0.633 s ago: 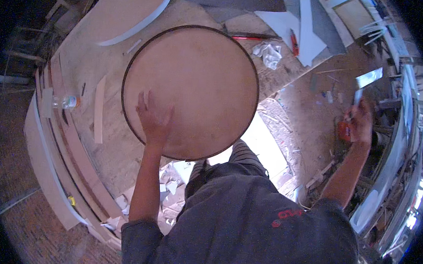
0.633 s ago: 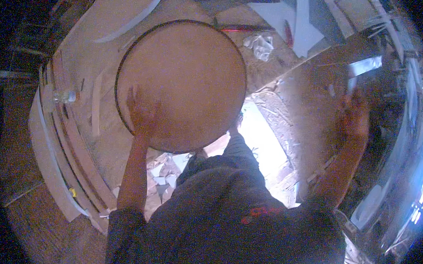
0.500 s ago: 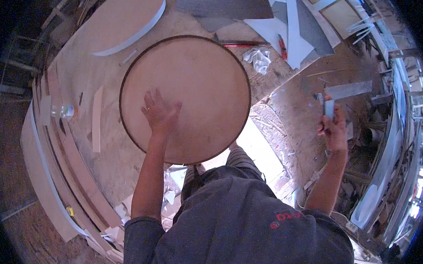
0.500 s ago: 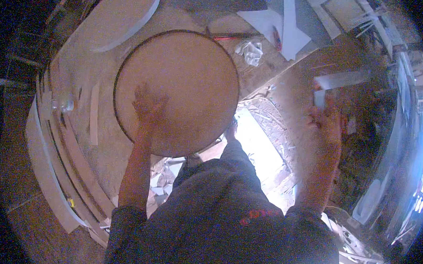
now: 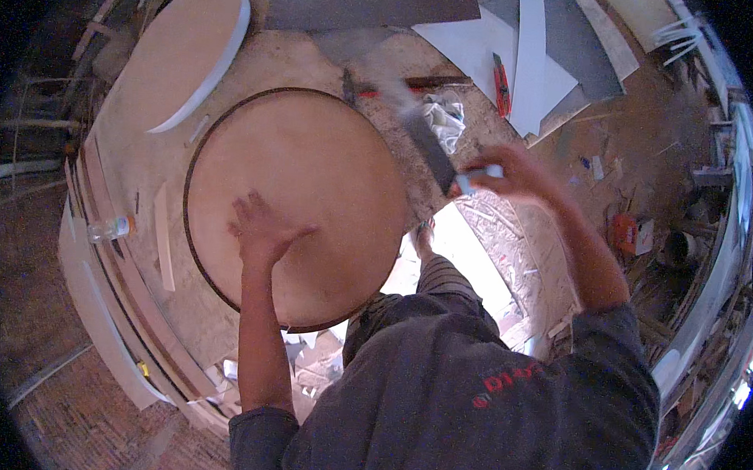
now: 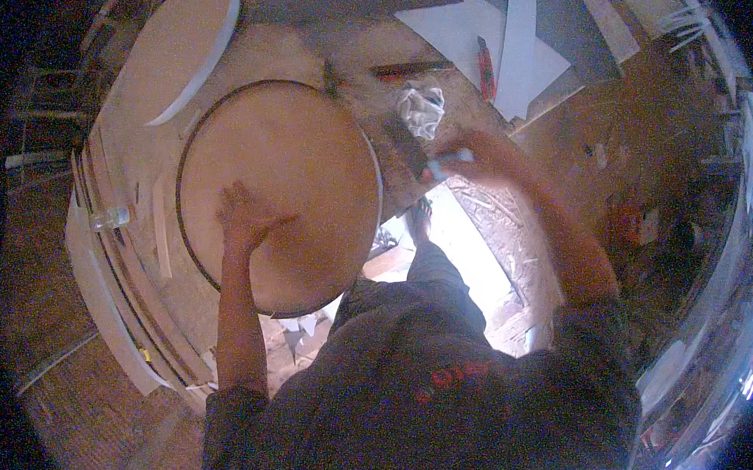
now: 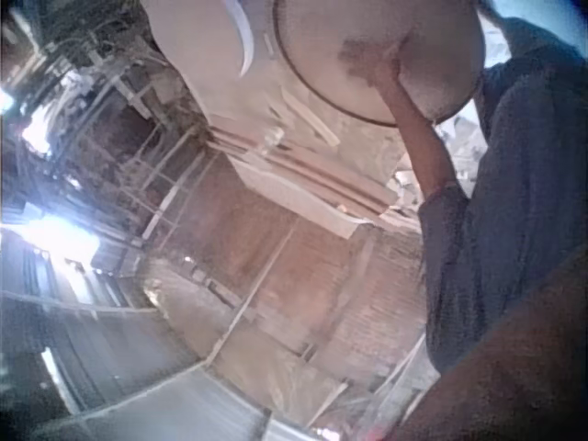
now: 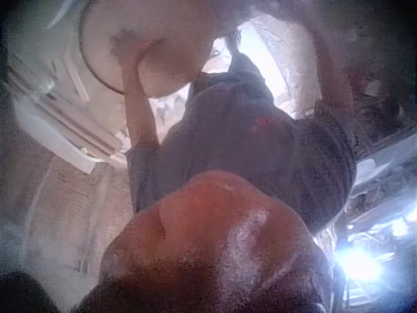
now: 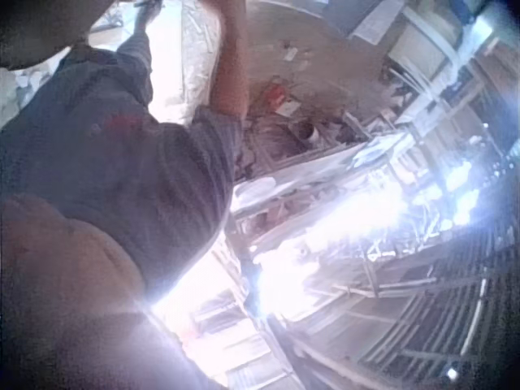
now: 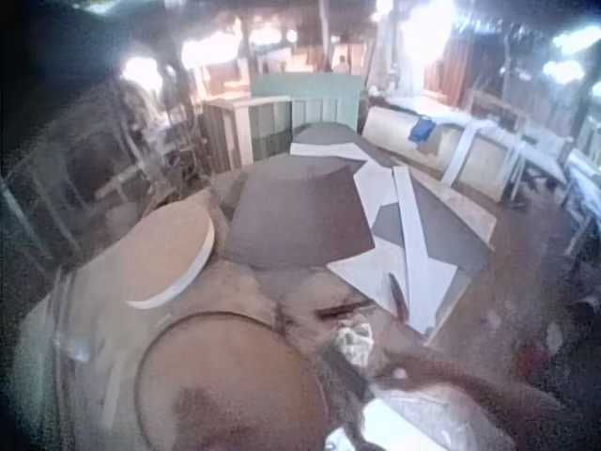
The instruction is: The person uses a metal ruler and a utility knife to cut a curved white sheet on a wooden workbench. They then scrape the edge of a circular wooden piece with a metal tool to remove excess material.
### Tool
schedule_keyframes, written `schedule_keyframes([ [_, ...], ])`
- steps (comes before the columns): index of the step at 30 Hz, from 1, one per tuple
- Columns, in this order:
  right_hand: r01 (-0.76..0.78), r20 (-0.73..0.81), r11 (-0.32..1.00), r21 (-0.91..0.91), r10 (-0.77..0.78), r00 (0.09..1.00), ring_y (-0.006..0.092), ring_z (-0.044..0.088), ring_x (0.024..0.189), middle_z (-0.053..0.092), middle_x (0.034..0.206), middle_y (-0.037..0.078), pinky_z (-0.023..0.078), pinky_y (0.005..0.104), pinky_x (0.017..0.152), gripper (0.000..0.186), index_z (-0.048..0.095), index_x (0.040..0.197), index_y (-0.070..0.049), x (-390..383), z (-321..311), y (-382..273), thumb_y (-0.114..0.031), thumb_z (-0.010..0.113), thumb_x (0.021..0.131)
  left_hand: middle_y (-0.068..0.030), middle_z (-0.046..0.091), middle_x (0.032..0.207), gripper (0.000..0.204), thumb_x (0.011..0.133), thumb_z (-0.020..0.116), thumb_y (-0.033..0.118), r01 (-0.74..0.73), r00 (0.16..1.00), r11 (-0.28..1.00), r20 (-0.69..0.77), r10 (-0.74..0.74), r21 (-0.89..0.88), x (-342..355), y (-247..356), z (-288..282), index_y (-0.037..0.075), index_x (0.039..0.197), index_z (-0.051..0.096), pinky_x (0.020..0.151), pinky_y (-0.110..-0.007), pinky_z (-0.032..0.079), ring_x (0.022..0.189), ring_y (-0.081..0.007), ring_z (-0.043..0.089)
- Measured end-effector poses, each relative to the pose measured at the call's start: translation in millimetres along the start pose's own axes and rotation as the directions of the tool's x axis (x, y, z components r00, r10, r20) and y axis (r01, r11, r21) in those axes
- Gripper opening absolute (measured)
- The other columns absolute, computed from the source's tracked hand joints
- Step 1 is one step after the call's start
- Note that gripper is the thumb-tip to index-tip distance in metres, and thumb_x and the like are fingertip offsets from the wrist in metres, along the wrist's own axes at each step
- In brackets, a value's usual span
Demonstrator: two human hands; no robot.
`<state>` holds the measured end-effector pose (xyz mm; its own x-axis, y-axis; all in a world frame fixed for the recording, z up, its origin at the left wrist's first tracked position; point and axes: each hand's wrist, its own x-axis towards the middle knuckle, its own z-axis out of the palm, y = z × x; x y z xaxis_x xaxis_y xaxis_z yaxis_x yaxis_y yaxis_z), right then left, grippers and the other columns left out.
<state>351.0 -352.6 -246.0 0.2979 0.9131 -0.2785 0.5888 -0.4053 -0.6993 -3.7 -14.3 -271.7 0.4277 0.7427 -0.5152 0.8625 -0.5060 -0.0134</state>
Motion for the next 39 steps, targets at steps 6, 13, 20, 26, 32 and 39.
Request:
schedule_keyframes([
  [6,0.213,0.199,0.976,-0.035,-0.202,0.959,0.0361,0.076,0.099,0.08,0.106,0.018,0.057,0.0455,0.089,0.034,0.083,0.114,-0.008,102.9,-31.7,-3.6,-0.031,0.083,0.089,-0.0305,0.004,0.179,0.171,0.046,0.094,0.081,0.039,0.998,0.992,-0.038,-0.044,-0.122,14.2,-18.4,20.2,0.001,0.173,0.011,0.13,-0.068,0.009,0.167,-0.042,0.006],
  [13,0.286,0.368,0.957,-0.045,-0.25,0.896,0.0373,0.075,0.096,0.079,0.101,0.018,0.057,0.0467,0.086,0.032,0.084,0.11,-0.008,127.9,-58.5,7.2,-0.031,0.084,0.087,-0.0335,0.003,0.177,0.178,0.042,0.095,0.081,0.045,0.998,0.998,-0.038,-0.046,-0.032,14.8,-21.4,32.0,0.001,0.173,0.006,0.13,-0.069,0.005,0.167,-0.0447,0.005],
  [20,0.404,0.413,0.914,-0.038,-0.354,0.839,0.0372,0.076,0.09,0.079,0.097,0.018,0.058,0.047,0.082,0.027,0.083,0.106,-0.006,148.2,-47.1,16.1,-0.026,0.083,0.088,-0.0334,0.0,0.177,0.18,0.041,0.095,0.081,0.008,0.997,0.997,-0.077,-0.014,-0.082,11.0,-20.1,33.9,0.001,0.173,0.002,0.132,-0.067,0.003,0.166,-0.0455,0.003],
  [26,0.311,0.496,0.949,0.05,-0.294,0.817,0.0346,0.077,0.087,0.078,0.092,0.018,0.058,0.0455,0.077,0.025,0.083,0.102,-0.004,168.9,-52.0,-2.0,-0.025,0.083,0.088,-0.0291,-0.002,0.179,0.179,0.039,0.097,0.078,0.084,0.996,0.991,-0.034,-0.088,-0.107,8.8,-9.7,27.5,0.007,0.174,0.003,0.132,-0.067,0.006,0.165,-0.051,0.002],
  [32,0.423,0.452,0.896,0.136,-0.436,0.778,0.0351,0.075,0.083,0.077,0.089,0.018,0.057,0.0445,0.075,0.028,0.083,0.102,-0.004,194.9,-35.0,-0.4,-0.028,0.085,0.088,-0.0241,-0.005,0.181,0.18,0.037,0.1,0.073,0.01,0.989,0.99,-0.144,-0.031,-0.143,4.0,-14.5,33.3,0.015,0.175,0.001,0.131,-0.068,0.014,0.162,-0.0588,0.0],
  [39,0.45,0.428,0.89,0.068,-0.433,0.793,0.0354,0.075,0.086,0.077,0.091,0.017,0.057,0.0439,0.077,0.032,0.082,0.101,-0.003,207.4,-33.6,-9.4,-0.031,0.087,0.086,-0.0194,-0.006,0.182,0.179,0.036,0.101,0.072,0.114,0.992,0.983,-0.039,-0.121,-0.143,5.4,-8.0,25.9,0.019,0.175,0.001,0.129,-0.069,0.021,0.162,-0.0586,-0.001],
])
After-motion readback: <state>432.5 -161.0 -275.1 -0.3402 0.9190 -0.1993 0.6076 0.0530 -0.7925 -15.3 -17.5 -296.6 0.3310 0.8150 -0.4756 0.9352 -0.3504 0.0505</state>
